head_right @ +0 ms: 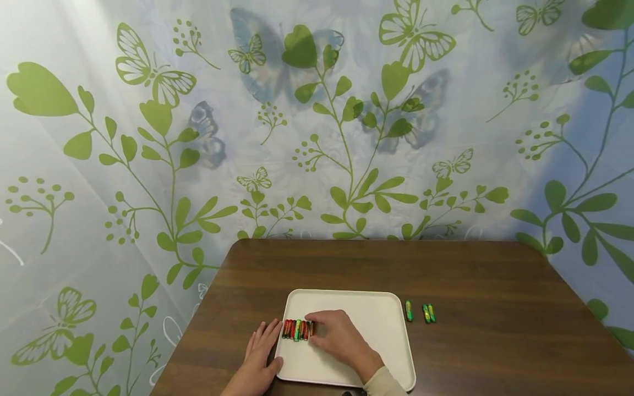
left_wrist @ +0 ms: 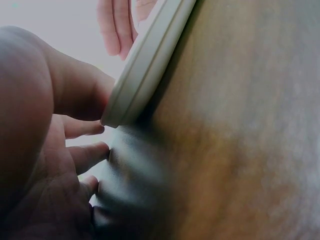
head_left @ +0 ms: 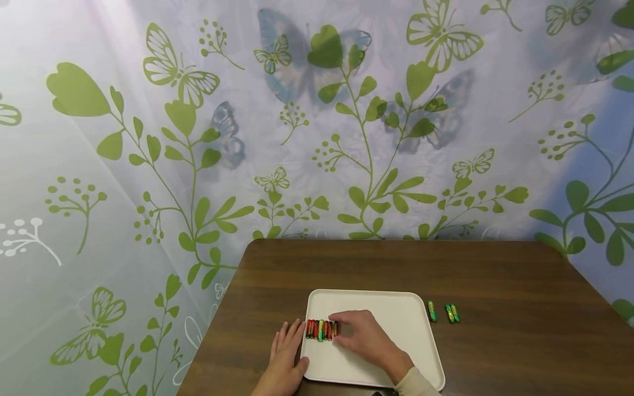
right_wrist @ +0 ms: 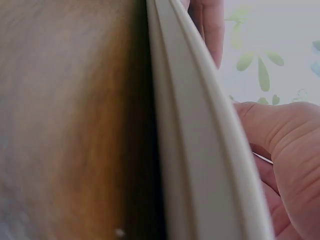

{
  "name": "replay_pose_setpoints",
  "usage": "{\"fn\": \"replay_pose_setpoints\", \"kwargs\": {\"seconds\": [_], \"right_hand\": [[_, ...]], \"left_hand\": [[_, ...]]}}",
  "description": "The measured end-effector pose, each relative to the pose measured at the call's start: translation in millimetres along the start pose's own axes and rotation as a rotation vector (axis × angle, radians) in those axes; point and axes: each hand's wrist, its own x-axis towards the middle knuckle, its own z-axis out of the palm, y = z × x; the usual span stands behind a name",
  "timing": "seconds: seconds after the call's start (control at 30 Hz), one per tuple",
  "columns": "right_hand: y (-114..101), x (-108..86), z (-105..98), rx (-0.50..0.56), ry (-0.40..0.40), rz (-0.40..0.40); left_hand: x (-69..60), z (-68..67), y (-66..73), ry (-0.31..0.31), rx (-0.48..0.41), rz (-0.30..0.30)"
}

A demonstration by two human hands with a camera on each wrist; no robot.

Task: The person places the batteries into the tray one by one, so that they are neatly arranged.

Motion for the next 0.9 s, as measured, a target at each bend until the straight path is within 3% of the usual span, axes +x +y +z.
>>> {"fn": "replay_pose_setpoints", "kwargs": {"seconds": [0.47,0.73,0.9], "right_hand": [[-1.3,-0.5,0.5,-0.061,0.028,-0.034],[10.3,-8.4,-24.4,0.052,0.033,0.118],[19.4,-12.3,-43.4,0.018,0.045,0.138]], "left_hand": [[0.2,0.8,-2.3,-0.003,0.008,0.001],[0.9,1.9,-4.7,-0.006,-0.005,-0.018],[1.3,0.9,-4.6,-0.01,0.004,-0.024]]}}
